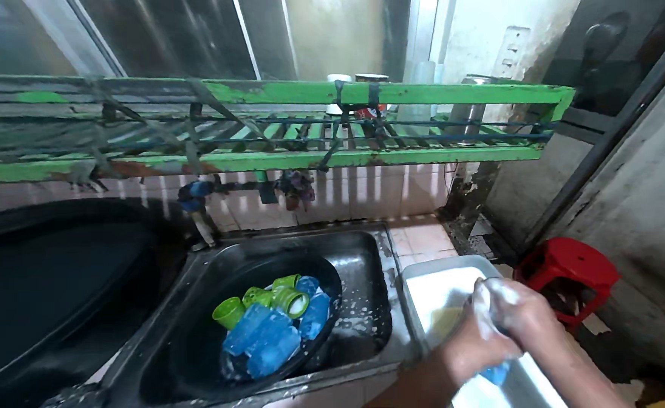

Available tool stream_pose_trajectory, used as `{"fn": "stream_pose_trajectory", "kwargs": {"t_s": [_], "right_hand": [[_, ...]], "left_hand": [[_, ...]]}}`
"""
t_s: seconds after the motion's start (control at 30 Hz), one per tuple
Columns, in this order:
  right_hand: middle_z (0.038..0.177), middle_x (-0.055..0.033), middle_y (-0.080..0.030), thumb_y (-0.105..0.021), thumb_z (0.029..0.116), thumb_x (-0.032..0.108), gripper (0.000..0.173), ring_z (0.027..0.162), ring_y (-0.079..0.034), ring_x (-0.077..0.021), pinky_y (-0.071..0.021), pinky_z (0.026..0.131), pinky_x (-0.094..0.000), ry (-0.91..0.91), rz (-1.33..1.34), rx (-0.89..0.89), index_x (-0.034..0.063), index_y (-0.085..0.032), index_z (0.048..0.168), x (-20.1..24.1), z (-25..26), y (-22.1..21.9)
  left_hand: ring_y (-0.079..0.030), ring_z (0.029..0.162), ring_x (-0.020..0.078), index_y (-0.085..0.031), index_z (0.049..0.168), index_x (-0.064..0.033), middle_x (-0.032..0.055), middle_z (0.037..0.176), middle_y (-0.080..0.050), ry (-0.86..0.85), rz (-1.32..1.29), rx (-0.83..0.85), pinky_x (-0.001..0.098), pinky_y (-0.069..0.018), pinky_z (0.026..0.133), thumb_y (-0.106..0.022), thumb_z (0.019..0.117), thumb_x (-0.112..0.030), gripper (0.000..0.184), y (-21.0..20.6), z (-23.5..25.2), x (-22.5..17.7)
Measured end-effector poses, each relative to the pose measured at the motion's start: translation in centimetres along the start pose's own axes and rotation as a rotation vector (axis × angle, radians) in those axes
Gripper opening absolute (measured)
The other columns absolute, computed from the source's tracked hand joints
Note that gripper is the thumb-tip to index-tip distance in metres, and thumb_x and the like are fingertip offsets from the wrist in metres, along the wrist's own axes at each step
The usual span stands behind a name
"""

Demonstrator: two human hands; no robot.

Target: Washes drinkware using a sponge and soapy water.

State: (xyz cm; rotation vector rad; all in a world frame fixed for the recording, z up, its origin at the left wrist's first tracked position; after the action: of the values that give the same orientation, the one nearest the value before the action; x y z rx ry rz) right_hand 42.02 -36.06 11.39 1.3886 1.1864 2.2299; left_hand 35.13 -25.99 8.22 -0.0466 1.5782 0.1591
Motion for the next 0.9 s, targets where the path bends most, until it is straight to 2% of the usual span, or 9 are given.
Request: {"fn": "stream_pose_trajectory", "kwargs": {"t_s": [0.07, 0.23, 0.33, 0.43, 0.57, 0.63, 0.73, 0.83, 0.9], "right_hand": [[0.124, -0.0166, -0.071, -0.063, 0.0952, 0.011, 0.031, 0.120, -0.066, -0.0303, -0.0499, 0.105, -0.0540, -0.052, 0.019, 0.044, 0.0059, -0.073, 0.124, 0.9, -0.1, -0.4], [0.107, -0.0106, -0.071, -0.045, 0.0965, 0.004, 0.032, 0.093, -0.069, -0.0141, -0.0595, 0.081, -0.0342, -0.248, 0.840, -0.219, -0.0044, -0.064, 0.121, -4.5, -0.6, -1.5], [0.125, -0.0221, -0.068, -0.052, 0.1011, 0.007, 0.033, 0.117, -0.066, -0.0293, -0.0517, 0.103, -0.0476, -0.122, 0.281, -0.103, -0.0050, -0.065, 0.129, -7.9, -1.7, -2.7], [0.153, -0.0223, -0.048, -0.062, 0.0975, 0.022, 0.047, 0.142, -0.042, -0.0482, -0.0365, 0.111, -0.0696, -0.055, -0.287, 0.357, 0.0093, -0.061, 0.142, -9.8, -3.0, -3.8], [0.160, -0.0163, -0.042, -0.069, 0.0956, 0.023, 0.053, 0.148, -0.034, -0.0446, -0.0361, 0.115, -0.0647, -0.169, -0.354, 0.619, 0.0074, -0.057, 0.145, -9.8, -3.9, -4.9], [0.150, -0.0221, -0.052, -0.067, 0.0915, 0.005, 0.048, 0.142, -0.045, -0.0383, -0.0366, 0.117, -0.0550, -0.162, -0.034, 0.498, -0.0001, -0.061, 0.139, -11.5, -3.4, -5.2], [0.148, -0.0194, -0.049, -0.062, 0.0840, -0.001, 0.077, 0.127, -0.056, -0.0272, -0.0514, 0.101, -0.0443, -0.400, 0.604, 0.218, 0.0075, -0.037, 0.156, -10.0, -2.9, -3.7], [0.155, -0.0207, -0.043, -0.063, 0.0856, 0.023, 0.087, 0.138, -0.049, -0.0228, -0.0453, 0.112, -0.0385, -0.040, 0.622, 0.145, -0.0027, -0.025, 0.159, -5.5, -4.2, -1.4], [0.148, -0.0247, -0.053, -0.056, 0.0986, 0.035, 0.067, 0.139, -0.050, -0.0317, -0.0391, 0.117, -0.0466, 0.290, 0.356, 0.032, -0.0096, -0.046, 0.147, -2.9, -5.1, -1.5]], "left_hand": [[-0.052, 0.135, 0.0237, -0.031, 0.152, 0.0095, 0.0237, 0.146, -0.052, -0.069, 0.207, -0.074, 0.0349, -0.0424, 0.115, -0.086, 0.0736, -0.018, 0.099, -0.2, 0.1, 0.6], [-0.066, 0.106, 0.0282, -0.017, 0.161, -0.0170, 0.0206, 0.136, -0.057, 0.253, -0.583, 0.062, 0.0460, -0.0582, 0.087, -0.072, 0.0838, -0.011, 0.095, 1.2, -1.8, 0.7], [-0.067, 0.108, 0.0226, -0.039, 0.144, 0.0026, 0.0198, 0.128, -0.060, 0.132, -0.319, 0.025, 0.0379, -0.0584, 0.091, -0.079, 0.0791, -0.009, 0.077, 1.0, -1.8, 2.2], [-0.049, 0.139, 0.0300, -0.063, 0.130, 0.0048, 0.0241, 0.149, -0.050, -0.088, 0.326, 0.008, 0.0409, -0.0396, 0.117, -0.078, 0.0866, -0.029, 0.057, 1.2, -2.3, 3.5], [-0.072, 0.103, 0.0315, -0.076, 0.097, -0.0058, 0.0150, 0.104, -0.075, -0.448, 0.814, -0.061, 0.0507, -0.0566, 0.088, -0.067, 0.0937, -0.029, 0.025, 0.0, -4.0, 3.9], [-0.072, 0.099, 0.0340, -0.074, 0.106, -0.0022, 0.0182, 0.102, -0.074, -0.145, 0.923, 0.221, 0.0539, -0.0564, 0.087, -0.058, 0.1008, -0.029, 0.031, -0.6, -4.9, 1.8], [-0.062, 0.121, 0.0424, -0.064, 0.127, 0.0027, 0.0262, 0.127, -0.066, 0.293, 0.888, 0.580, 0.0631, -0.0462, 0.102, -0.058, 0.1021, -0.029, 0.042, -0.4, -3.2, 1.0], [-0.064, 0.112, 0.0352, -0.057, 0.130, 0.0120, 0.0285, 0.122, -0.065, 0.342, 0.435, 0.348, 0.0493, -0.0500, 0.099, -0.062, 0.0999, -0.013, 0.040, 1.3, -1.8, 1.9], [-0.064, 0.108, 0.0293, -0.052, 0.135, 0.0102, 0.0258, 0.123, -0.063, 0.408, 0.357, 0.286, 0.0433, -0.0512, 0.095, -0.056, 0.1025, -0.009, 0.038, 2.0, -1.1, -0.9]]}}
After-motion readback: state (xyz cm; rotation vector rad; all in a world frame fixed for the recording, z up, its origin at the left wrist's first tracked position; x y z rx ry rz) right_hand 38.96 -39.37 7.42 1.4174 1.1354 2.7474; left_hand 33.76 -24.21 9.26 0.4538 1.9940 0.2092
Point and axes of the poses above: each hand's wrist, its own z-axis towards the middle knuckle, its own y-axis out of the back of the hand, x = y × z, the point moved 1 cm from there along z, towards the middle knuckle
